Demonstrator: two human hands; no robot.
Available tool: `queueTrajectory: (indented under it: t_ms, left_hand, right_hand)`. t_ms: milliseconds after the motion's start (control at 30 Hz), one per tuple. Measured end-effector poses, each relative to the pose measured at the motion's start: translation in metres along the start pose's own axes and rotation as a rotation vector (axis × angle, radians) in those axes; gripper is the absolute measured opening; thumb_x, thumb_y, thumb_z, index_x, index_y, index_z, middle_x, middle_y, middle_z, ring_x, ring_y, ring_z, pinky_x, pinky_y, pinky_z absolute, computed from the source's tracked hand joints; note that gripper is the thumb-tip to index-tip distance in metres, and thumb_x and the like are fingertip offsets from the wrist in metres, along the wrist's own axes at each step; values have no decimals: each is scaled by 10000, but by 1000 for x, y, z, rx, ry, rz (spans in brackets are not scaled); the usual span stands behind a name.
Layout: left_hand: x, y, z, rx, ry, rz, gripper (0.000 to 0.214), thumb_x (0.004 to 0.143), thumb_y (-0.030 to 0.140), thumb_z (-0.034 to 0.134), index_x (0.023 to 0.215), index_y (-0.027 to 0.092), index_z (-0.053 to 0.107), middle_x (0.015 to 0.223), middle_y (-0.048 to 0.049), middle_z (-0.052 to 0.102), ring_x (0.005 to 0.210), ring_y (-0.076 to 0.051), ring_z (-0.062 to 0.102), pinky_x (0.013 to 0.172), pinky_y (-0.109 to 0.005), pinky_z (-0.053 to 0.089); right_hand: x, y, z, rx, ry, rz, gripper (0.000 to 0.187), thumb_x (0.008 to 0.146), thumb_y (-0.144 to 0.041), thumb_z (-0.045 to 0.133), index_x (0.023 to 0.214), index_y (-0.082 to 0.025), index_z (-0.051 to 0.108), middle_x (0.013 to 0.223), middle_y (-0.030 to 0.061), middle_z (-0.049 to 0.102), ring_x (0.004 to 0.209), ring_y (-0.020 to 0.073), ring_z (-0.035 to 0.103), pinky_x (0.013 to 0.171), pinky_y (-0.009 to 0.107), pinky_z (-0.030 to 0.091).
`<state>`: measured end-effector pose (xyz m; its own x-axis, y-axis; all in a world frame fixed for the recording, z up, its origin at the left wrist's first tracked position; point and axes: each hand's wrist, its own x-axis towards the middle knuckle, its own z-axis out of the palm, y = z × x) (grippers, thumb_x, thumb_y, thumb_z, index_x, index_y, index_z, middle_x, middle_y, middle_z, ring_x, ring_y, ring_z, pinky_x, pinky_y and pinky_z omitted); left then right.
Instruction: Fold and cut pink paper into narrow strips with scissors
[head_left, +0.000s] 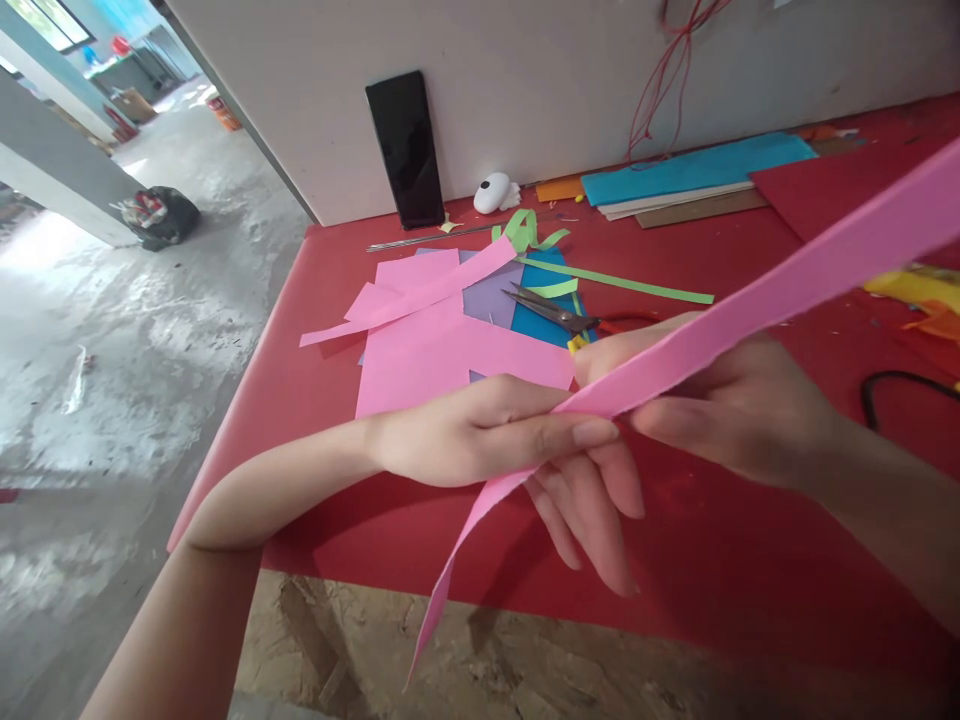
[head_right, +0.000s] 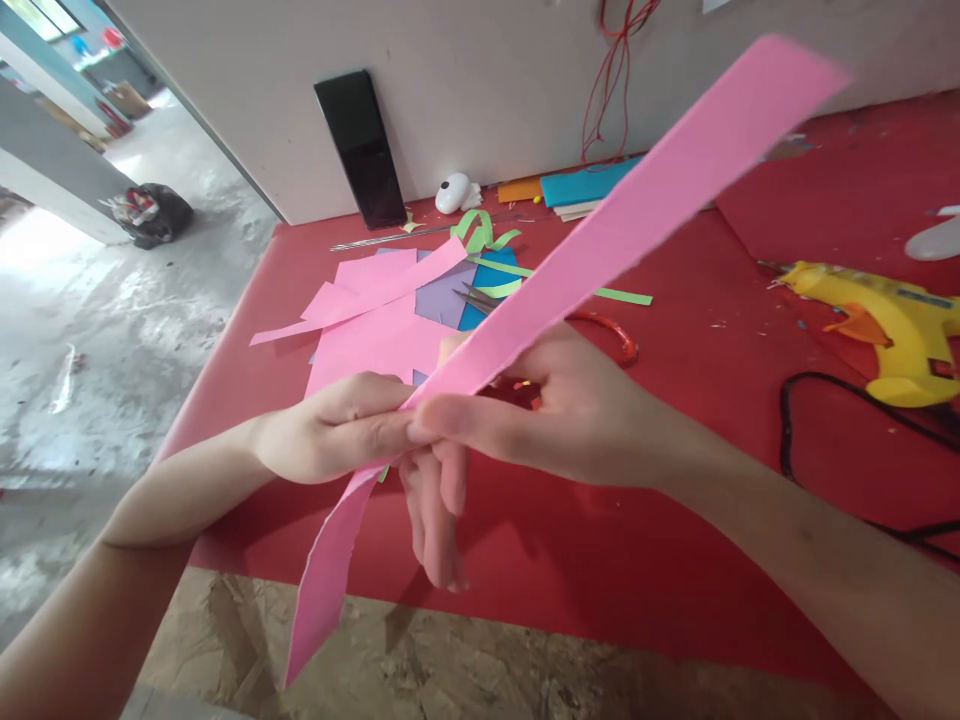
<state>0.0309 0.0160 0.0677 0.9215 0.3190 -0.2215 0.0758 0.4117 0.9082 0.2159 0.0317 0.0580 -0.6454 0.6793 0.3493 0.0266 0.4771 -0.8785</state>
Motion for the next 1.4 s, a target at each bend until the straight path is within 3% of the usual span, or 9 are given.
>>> queueTrajectory:
  t_ms: [100,167,233,400,600,800,1000,1233,1400]
  left_hand:
    - [1,-2,-2,-24,-7,-10,457,911,597,486,838,159,596,725,-56,741,851,-196,753,795,-303,619]
    - [2,-2,-2,-37,9,-20,460,895,604,513,849,155,604,726,-57,739,833,-190,750,779,-300,615]
    - [3,-3,-2,-37,81,-11,462,869,607,557,849,149,606,715,-53,732,799,-181,743,770,-303,611]
    - [5,-4,-1,100,421,102,346,890,468,610,812,131,605,750,-28,721,770,-137,723,731,-252,586]
    - [1,-5,-7,429,520,168,394,990,431,438,869,127,658,885,-34,748,920,-108,702,967,-231,502]
    - [2,-4,-6,487,540,134,440,979,486,428,891,117,651,906,-61,738,909,-133,697,936,-249,512]
    - [3,-3,-4,181,414,89,357,981,411,463,810,126,593,773,-24,731,630,-98,711,740,-225,557]
    - [3,2,1,0,330,74,408,1015,280,392,703,110,594,613,-18,706,562,-94,697,667,-205,567]
    - [4,2,3,-43,306,123,384,979,279,485,653,114,599,548,1,681,508,-101,686,594,-189,558]
  right_hand:
    - [-4,2,4,11,1,17,414,913,-360,525,543,-191,603,488,-29,537,446,73,501,395,198,389]
    - [-6,2,4,-2,27,2,414,913,-308,516,524,-188,596,479,-35,529,442,58,490,411,181,389]
    - [-7,2,3,-14,47,-4,451,930,-350,515,518,-191,609,479,-36,541,456,48,504,447,170,407]
    - [-3,3,-1,-94,129,-76,455,949,-428,506,572,-202,623,487,-37,524,475,49,484,451,189,368]
    - [-5,12,-6,-205,281,16,477,926,-498,519,561,-190,528,511,-19,459,490,77,424,446,262,309]
    - [-6,16,-11,-107,296,18,511,905,-527,547,532,-190,455,416,-48,295,461,77,345,461,286,261]
    - [-5,20,-12,-89,274,11,526,891,-530,564,517,-177,456,443,-43,294,469,66,336,454,281,256]
    - [-5,21,-12,-15,295,-15,513,887,-487,582,512,-166,447,510,-35,377,509,55,364,463,254,276]
    - [-1,17,-7,166,311,31,546,818,-497,669,478,-160,409,474,-39,349,482,49,351,443,248,255]
